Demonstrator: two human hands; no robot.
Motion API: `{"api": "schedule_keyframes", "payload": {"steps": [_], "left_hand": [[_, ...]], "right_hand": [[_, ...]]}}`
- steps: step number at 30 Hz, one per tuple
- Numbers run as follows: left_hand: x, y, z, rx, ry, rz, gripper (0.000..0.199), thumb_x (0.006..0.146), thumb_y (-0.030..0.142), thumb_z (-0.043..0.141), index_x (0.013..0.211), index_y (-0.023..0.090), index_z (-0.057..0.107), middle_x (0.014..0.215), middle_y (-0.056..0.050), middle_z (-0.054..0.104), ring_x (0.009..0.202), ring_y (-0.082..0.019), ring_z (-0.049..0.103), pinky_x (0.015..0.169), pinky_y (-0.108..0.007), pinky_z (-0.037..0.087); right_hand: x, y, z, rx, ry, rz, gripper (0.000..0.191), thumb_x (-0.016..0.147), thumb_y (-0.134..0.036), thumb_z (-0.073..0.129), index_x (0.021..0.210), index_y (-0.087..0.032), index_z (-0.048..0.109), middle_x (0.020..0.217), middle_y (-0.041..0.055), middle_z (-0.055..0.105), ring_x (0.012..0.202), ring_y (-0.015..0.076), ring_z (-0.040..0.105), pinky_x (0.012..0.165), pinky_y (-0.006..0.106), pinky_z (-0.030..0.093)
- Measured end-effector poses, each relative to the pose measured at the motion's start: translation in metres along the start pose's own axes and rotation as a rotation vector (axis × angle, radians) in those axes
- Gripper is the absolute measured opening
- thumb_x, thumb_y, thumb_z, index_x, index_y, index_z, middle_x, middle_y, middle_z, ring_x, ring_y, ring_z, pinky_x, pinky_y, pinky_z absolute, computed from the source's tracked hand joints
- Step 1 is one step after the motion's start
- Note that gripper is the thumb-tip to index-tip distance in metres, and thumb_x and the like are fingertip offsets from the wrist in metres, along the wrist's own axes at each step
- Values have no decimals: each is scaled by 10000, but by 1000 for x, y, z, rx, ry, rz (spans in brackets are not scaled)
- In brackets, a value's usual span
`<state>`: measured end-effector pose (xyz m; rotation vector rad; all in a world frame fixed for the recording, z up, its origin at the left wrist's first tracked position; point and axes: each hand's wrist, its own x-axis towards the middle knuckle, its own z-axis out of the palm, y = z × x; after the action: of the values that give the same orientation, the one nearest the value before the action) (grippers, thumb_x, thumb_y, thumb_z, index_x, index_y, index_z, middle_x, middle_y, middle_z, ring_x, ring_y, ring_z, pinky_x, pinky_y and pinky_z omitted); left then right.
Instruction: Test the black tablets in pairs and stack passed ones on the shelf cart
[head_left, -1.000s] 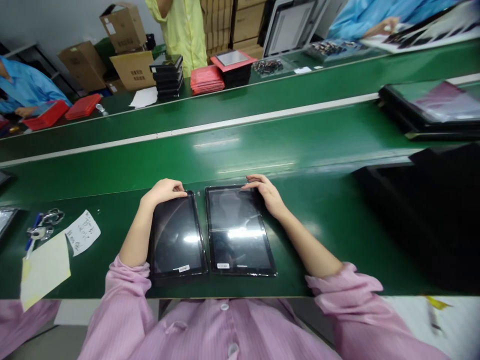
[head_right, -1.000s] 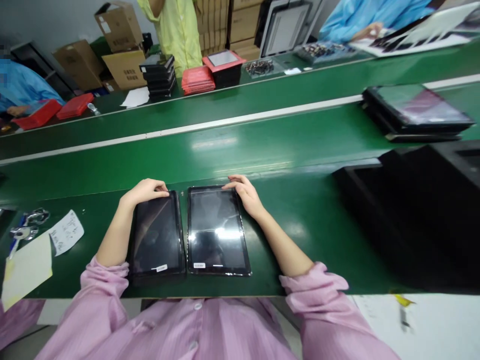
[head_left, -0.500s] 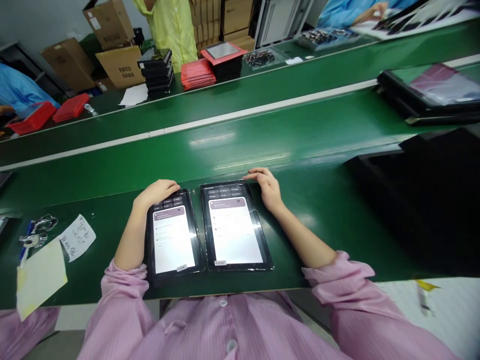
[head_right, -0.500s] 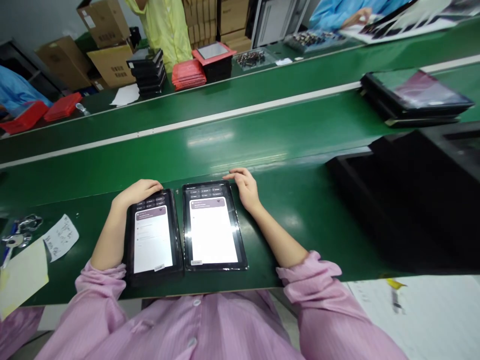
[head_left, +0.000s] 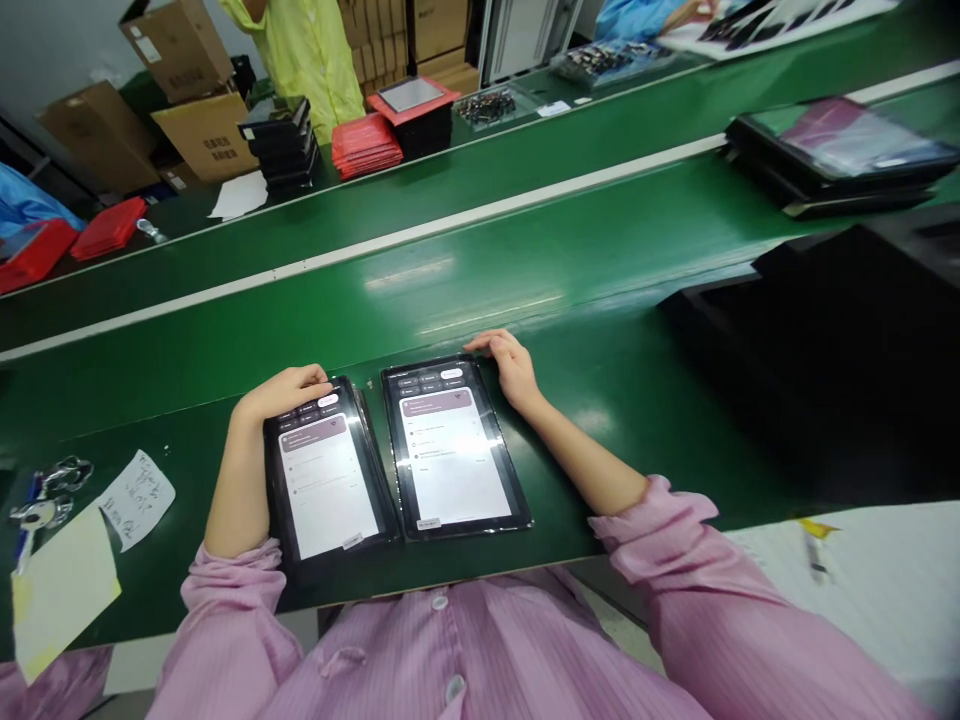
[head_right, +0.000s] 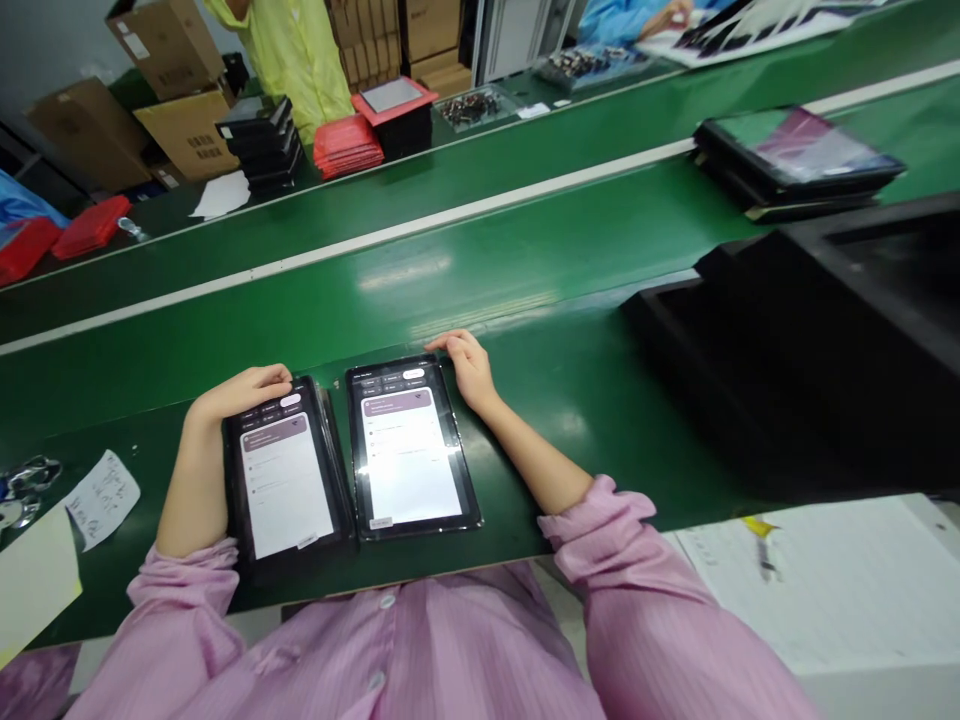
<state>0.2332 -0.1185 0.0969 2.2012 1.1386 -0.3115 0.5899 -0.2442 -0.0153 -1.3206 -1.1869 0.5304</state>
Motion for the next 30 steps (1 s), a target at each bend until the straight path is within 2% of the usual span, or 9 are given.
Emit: {"api": "schedule_keyframes", "payload": {"steps": [6, 10, 13, 15, 17, 19, 23, 27, 30], "left_hand": [[-3, 0, -4, 43, -11, 58, 443, 808, 631, 567, 978, 223, 556, 1036, -51, 702, 942, -260, 656, 786, -332, 486], [-3, 1, -5, 5, -2, 35, 441, 842, 635, 488, 963, 221, 581, 991, -42, 712, 909, -250, 661, 781, -331, 498], [-3, 1, -4, -19, -10, -23, 491, 905, 632, 383, 1004, 220, 633, 1023, -48, 720, 919, -250, 668, 796, -339, 514], [-3, 5, 0, 25, 31, -31, 525, 926, 619, 388, 1153, 217, 637, 1201, -77, 691, 1068, -274, 647, 906, -366, 506], [-1, 12, 8, 133, 95, 29, 590, 929, 593, 441, 1356, 199, 543, 1418, -113, 573, 1272, -303, 544, 1068, -419, 426], [2, 24, 21, 269, 135, 136, 672, 932, 557, 484, 1490, 193, 400, 1543, -129, 438, 1417, -320, 394, 1197, -513, 242], [10, 49, 52, 436, 125, 312, 828, 944, 490, 515, 1597, 210, 91, 1614, -150, 300, 1512, -328, 202, 1178, -652, -98], [18, 56, 72, 466, 111, 389, 1020, 949, 470, 532, 1549, 196, -246, 1630, -207, 206, 1521, -331, 174, 1149, -687, -123], [23, 55, 74, 475, 150, 396, 1135, 934, 455, 581, 1478, 195, -380, 1619, -238, 212, 1510, -343, 207, 1118, -722, -140]], "right_hand": [[0, 1, 0, 2, -10, 19, 565, 966, -651, 381, 863, -220, 733, 962, 76, 680, 943, 244, 624, 880, 392, 503], [1, 4, -1, -60, -34, 108, 583, 951, -685, 341, 992, -212, 679, 1006, 82, 671, 859, 230, 622, 777, 371, 510], [1, 3, -2, -245, -67, 100, 520, 941, -661, 361, 885, -213, 620, 901, 81, 656, 840, 242, 599, 806, 380, 480], [0, 0, -4, -365, -93, 91, 466, 937, -623, 384, 773, -223, 558, 823, 77, 638, 818, 243, 581, 806, 374, 458], [-1, -4, -5, -424, -122, 99, 437, 932, -588, 397, 710, -229, 511, 762, 66, 618, 774, 233, 565, 776, 359, 443], [-2, -8, -5, -428, -139, 114, 426, 926, -571, 399, 688, -230, 494, 727, 53, 607, 732, 219, 550, 738, 342, 429], [-3, -13, -4, -388, -127, 163, 443, 918, -576, 383, 661, -230, 481, 670, 27, 582, 679, 199, 531, 666, 312, 393], [-5, -19, -5, -359, -105, 224, 471, 899, -600, 376, 642, -226, 502, 635, 18, 576, 653, 195, 542, 644, 299, 380], [-5, -26, -3, -360, -82, 241, 446, 857, -610, 443, 675, -221, 564, 662, 18, 613, 664, 205, 574, 650, 304, 398]]}}
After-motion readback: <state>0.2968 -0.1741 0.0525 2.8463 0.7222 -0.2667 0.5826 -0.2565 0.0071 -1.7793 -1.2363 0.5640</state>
